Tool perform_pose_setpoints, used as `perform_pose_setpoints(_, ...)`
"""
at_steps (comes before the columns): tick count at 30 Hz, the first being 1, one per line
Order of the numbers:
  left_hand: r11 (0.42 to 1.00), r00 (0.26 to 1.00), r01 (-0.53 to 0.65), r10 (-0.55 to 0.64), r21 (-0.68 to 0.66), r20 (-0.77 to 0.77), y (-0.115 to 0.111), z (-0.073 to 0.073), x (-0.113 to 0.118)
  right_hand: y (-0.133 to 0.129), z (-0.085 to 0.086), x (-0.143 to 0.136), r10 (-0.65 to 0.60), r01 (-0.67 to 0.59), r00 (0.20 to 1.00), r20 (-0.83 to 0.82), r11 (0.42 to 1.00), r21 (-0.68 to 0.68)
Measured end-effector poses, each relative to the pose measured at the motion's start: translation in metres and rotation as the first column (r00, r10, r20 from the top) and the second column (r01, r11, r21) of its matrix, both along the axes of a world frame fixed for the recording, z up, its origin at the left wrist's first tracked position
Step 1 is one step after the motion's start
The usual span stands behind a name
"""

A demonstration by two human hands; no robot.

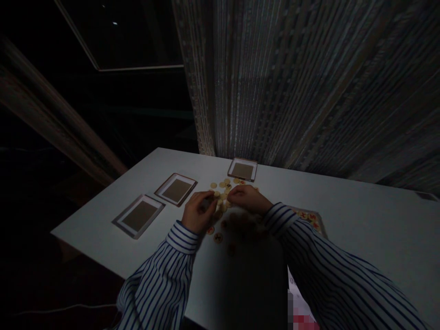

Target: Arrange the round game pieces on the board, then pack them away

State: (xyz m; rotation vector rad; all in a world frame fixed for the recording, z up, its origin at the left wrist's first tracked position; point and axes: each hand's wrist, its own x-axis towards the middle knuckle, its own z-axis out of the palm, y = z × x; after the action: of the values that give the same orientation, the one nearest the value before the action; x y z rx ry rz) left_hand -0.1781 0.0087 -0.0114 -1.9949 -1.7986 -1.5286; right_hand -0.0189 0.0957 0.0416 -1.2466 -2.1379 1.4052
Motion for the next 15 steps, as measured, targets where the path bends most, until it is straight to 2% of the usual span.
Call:
perform_pose_setpoints(3, 0.996, 0.997, 0.073, -0.072, 0.051, -0.022, -0.0017, 0.0010, 0.0032, -0.0039, 0.0036, -0.0009, -0.033, 0.025, 0.996, -0.078, 0.995, -0.100)
perform_pose_setpoints(6, 0.991, 0.993, 0.117, -0.115, 0.067, -0.041, -0.0018, 0.0012, 0.0058, -0.0078, 0.0054, -0.0008, -0.027, 0.010, 0.993, -0.118, 0.990, -0.141)
perform_pose_setpoints(15, 0.991, 0.990, 0.131, -0.132, -0.027, -0.049, -0.0027, 0.0028, 0.0088, -0.0108, -0.0035, -0.0006, 0.057, -0.092, 0.979, -0.196, 0.981, -0.172)
